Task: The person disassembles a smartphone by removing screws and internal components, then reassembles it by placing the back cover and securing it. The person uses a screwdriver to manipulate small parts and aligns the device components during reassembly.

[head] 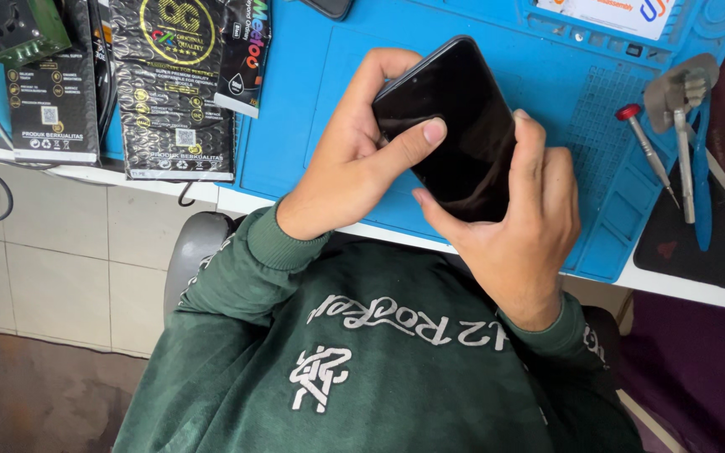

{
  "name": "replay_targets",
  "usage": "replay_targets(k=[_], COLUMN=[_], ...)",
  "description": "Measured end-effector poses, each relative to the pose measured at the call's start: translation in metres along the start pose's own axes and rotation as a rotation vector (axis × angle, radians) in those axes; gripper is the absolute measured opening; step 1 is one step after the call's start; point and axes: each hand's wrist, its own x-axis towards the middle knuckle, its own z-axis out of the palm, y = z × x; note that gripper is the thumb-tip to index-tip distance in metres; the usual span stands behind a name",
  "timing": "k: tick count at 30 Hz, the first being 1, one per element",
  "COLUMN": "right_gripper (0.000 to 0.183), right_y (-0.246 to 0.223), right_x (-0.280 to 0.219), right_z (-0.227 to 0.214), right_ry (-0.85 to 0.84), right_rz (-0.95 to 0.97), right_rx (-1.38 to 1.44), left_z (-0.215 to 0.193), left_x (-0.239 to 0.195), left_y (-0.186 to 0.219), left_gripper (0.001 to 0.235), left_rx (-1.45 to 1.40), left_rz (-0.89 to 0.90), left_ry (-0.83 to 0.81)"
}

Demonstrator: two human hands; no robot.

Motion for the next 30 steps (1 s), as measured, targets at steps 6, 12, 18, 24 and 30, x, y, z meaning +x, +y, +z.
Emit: replay_targets(k=[6, 12, 18, 24, 30], right_gripper=[0.095, 0.094, 0.096, 0.097, 0.049], right_y=[-0.001, -0.001, -0.001, -0.002, 0.022], right_x=[0.0, 0.0, 0.004, 0.007, 0.015], right_z=[-0.001, -0.002, -0.004, -0.007, -0.023], right_ry=[0.009, 0.011, 0.032, 0.001, -0.134], right_rz=[-0.013, -0.015, -0.022, -0.002, 0.186], right_rx=[-0.028, -0.024, 0.008, 0.074, 0.608], left_z=[-0.002, -0.001, 0.001, 0.001, 0.002], left_x=[0.0, 0.0, 0.003, 0.006, 0.007], left_y=[0.002, 0.001, 0.004, 0.01, 0.029], left_gripper=[0.029, 0.029, 0.033, 0.031, 0.042], left_rx=[0.056, 0.074, 0.046, 0.09, 0.235], left_rz=[0.023, 0.017, -0.011, 0.009, -0.126], left_ry=[-0.004, 0.008, 0.016, -0.004, 0.042])
